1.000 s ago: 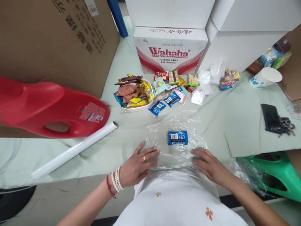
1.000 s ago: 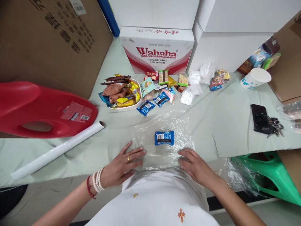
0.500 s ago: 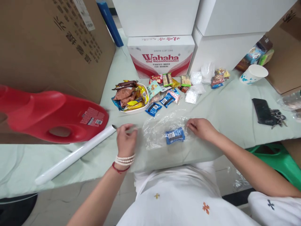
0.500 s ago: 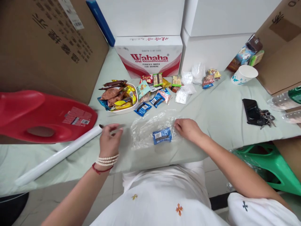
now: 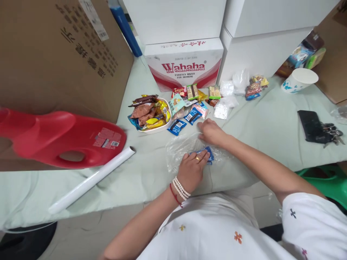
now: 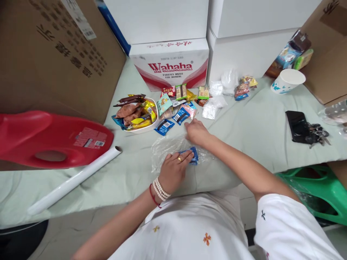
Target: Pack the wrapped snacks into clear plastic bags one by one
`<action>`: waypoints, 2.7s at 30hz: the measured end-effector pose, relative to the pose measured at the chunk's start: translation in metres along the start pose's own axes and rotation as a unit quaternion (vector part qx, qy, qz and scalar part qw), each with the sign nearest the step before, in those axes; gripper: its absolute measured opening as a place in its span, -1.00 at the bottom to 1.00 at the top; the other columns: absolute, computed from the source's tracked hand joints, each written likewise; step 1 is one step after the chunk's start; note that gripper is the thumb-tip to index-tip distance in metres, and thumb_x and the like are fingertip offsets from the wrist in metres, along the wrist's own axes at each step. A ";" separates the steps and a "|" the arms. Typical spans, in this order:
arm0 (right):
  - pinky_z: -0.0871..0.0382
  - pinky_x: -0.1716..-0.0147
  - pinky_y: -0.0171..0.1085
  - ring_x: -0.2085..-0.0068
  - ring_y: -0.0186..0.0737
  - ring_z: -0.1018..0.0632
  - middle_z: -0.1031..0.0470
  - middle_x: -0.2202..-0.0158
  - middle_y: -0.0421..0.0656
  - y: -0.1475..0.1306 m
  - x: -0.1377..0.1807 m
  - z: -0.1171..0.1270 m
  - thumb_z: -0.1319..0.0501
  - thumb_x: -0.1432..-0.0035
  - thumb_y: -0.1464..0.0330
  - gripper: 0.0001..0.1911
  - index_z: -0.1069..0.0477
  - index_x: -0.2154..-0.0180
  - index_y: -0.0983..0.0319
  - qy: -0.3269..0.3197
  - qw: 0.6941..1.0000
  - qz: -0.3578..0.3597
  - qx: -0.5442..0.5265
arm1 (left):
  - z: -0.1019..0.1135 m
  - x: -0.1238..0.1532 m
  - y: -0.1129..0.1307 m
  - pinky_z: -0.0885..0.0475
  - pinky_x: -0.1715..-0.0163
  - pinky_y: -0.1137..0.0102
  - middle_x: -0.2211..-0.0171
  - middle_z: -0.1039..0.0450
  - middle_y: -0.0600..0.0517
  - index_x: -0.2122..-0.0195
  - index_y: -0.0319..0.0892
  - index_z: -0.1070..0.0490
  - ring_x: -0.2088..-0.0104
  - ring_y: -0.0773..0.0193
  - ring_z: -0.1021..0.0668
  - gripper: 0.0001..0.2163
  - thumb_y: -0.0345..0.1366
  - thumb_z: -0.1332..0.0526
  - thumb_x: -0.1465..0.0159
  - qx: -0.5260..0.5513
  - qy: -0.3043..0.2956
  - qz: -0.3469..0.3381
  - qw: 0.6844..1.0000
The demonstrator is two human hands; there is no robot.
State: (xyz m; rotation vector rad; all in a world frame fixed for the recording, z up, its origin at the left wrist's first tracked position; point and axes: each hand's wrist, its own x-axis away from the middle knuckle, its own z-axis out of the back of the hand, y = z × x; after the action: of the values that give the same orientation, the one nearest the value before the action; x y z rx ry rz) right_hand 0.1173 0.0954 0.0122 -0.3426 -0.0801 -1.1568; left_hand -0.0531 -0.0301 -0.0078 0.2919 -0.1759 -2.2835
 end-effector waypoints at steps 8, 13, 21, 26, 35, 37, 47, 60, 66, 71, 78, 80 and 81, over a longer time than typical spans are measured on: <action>-0.24 0.24 -0.34 0.26 -0.24 -0.50 -0.53 0.24 -0.10 0.006 0.043 0.030 -0.16 -0.34 0.39 -0.76 -0.59 0.09 0.25 0.016 0.984 0.113 -0.140 | -0.004 0.009 0.005 -0.29 0.13 0.13 -0.11 -0.49 -0.13 -0.16 0.05 -0.51 0.14 0.06 -0.43 -0.59 -0.46 -0.12 -0.37 0.012 0.053 0.067 0.996; -0.23 0.32 -0.33 0.33 -0.24 -0.43 -0.43 0.29 -0.12 -0.005 0.099 0.000 -0.03 -0.41 0.42 -0.63 -0.55 -0.06 0.17 -0.017 0.969 0.201 -0.144 | -0.010 0.007 0.001 -0.26 0.24 0.20 0.28 -0.46 -0.07 0.04 0.04 -0.60 0.25 0.09 -0.41 -0.67 -0.46 -0.14 -0.34 0.006 0.075 0.076 0.994; -0.30 0.21 -0.27 0.19 -0.15 -0.41 -0.45 0.18 -0.07 -0.015 0.115 -0.050 0.06 -0.42 0.49 -0.48 -0.41 -0.27 0.10 -0.009 0.981 0.171 -0.095 | 0.005 0.040 -0.027 -0.42 -0.04 0.07 0.12 -0.58 -0.05 0.13 -0.02 -0.58 0.00 0.09 -0.51 -0.68 -0.47 -0.09 -0.27 0.150 0.175 0.027 0.973; -0.29 0.15 -0.22 0.16 -0.10 -0.41 -0.46 0.17 -0.03 -0.020 0.112 -0.042 0.05 -0.41 0.52 -0.47 -0.43 -0.26 0.12 -0.015 0.980 0.181 -0.076 | 0.033 0.023 -0.036 -0.07 -0.32 -0.20 -0.10 -0.52 -0.08 -0.10 0.06 -0.52 -0.28 -0.06 -0.37 -0.57 -0.43 -0.15 -0.25 0.055 0.158 0.030 0.985; -0.27 0.21 -0.24 0.19 -0.12 -0.38 -0.40 0.19 -0.04 -0.020 0.110 -0.041 -0.01 -0.39 0.50 -0.47 -0.39 -0.30 0.11 -0.033 0.982 0.170 -0.074 | 0.044 0.054 -0.103 -0.27 -0.19 -0.08 -0.03 -0.60 -0.03 0.06 0.00 -0.60 -0.21 -0.02 -0.46 -0.59 -0.49 -0.11 -0.17 0.031 0.015 0.035 0.999; -0.29 0.17 -0.19 0.17 -0.09 -0.37 -0.40 0.17 -0.01 -0.024 0.110 -0.039 -0.01 -0.39 0.49 -0.51 -0.44 -0.25 0.16 -0.021 0.982 0.171 -0.072 | 0.051 0.055 -0.087 -0.30 -0.11 0.01 -0.06 -0.59 -0.04 -0.02 0.01 -0.58 -0.17 0.00 -0.47 -0.58 -0.46 -0.12 -0.22 0.029 0.079 0.041 0.996; -0.34 -0.12 0.03 -0.08 0.04 -0.40 -0.41 -0.01 0.07 -0.002 0.129 -0.041 -0.03 -0.42 0.26 -0.59 -0.41 -0.19 0.21 0.211 0.958 -0.067 -0.181 | -0.004 0.013 -0.030 -0.26 0.05 0.14 -0.23 -0.49 0.03 -0.08 -0.03 -0.55 -0.08 0.11 -0.51 -0.64 -0.47 -0.13 -0.35 0.052 0.002 -0.052 0.997; -0.27 0.39 -0.31 0.44 -0.26 -0.42 -0.40 0.49 -0.26 -0.012 0.114 -0.024 -0.20 -0.28 0.20 -0.78 -0.36 0.37 0.17 0.156 0.925 -0.133 -0.321 | -0.014 0.025 -0.031 -0.26 0.02 0.11 -0.23 -0.49 0.03 -0.09 -0.06 -0.54 -0.02 0.13 -0.53 -0.67 -0.45 -0.17 -0.35 0.046 0.064 -0.041 0.996; -0.29 0.32 -0.27 0.35 -0.22 -0.44 -0.43 0.36 -0.15 -0.066 0.079 -0.024 -0.14 -0.32 0.35 -0.82 -0.48 0.31 0.20 0.133 0.960 -0.051 -0.241 | -0.009 0.024 -0.030 -0.33 -0.12 0.09 -0.06 -0.60 -0.09 -0.08 -0.15 -0.54 -0.08 0.07 -0.54 -0.62 -0.51 -0.14 -0.29 0.106 0.065 -0.054 0.991; -0.44 0.13 -0.18 0.16 -0.14 -0.50 -0.43 0.17 -0.04 -0.077 0.081 -0.036 -0.06 -0.44 0.27 -0.69 -0.56 0.05 0.21 0.120 0.950 0.063 -0.282 | 0.003 0.045 -0.055 -0.48 -0.07 0.25 -0.05 -0.59 -0.07 -0.08 -0.12 -0.52 -0.05 0.17 -0.59 -0.58 -0.52 -0.05 -0.28 0.284 0.103 -0.037 0.953; -0.40 -0.12 0.11 -0.12 0.10 -0.41 -0.37 -0.17 0.14 -0.085 0.103 -0.049 -0.07 -0.43 0.28 -0.52 -0.27 -0.30 0.27 0.153 0.959 0.097 -0.220 | 0.009 0.063 -0.057 -0.22 -0.21 -0.22 -0.28 -0.33 -0.34 0.02 -0.23 -0.53 -0.32 -0.36 -0.26 -0.63 -0.17 -0.36 -0.19 0.086 0.080 0.284 0.952; -0.37 -0.13 0.16 -0.14 0.12 -0.40 -0.37 -0.22 0.14 -0.088 0.109 -0.048 -0.03 -0.46 0.27 -0.47 -0.14 -0.37 0.26 0.142 0.962 0.091 -0.213 | 0.015 0.063 -0.053 -0.29 -0.15 -0.14 -0.20 -0.41 -0.27 0.22 -0.18 -0.55 -0.26 -0.30 -0.33 -0.84 -0.24 -0.32 -0.22 0.090 0.029 0.277 0.956; -0.38 -0.11 0.16 -0.12 0.13 -0.41 -0.39 -0.22 0.13 -0.088 0.111 -0.047 -0.01 -0.47 0.26 -0.46 -0.10 -0.38 0.25 0.135 0.964 0.087 -0.213 | 0.019 0.063 -0.052 -0.34 -0.08 -0.05 -0.09 -0.49 -0.23 0.30 -0.16 -0.54 -0.16 -0.21 -0.43 -0.90 -0.27 -0.27 -0.25 0.112 0.010 0.279 0.954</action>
State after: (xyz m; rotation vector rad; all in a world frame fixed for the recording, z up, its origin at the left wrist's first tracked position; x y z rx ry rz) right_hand 0.0774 -0.0484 0.0142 -0.5561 0.4374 -1.0304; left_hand -0.1364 -0.0420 -0.0101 0.3337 -0.4501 -1.6983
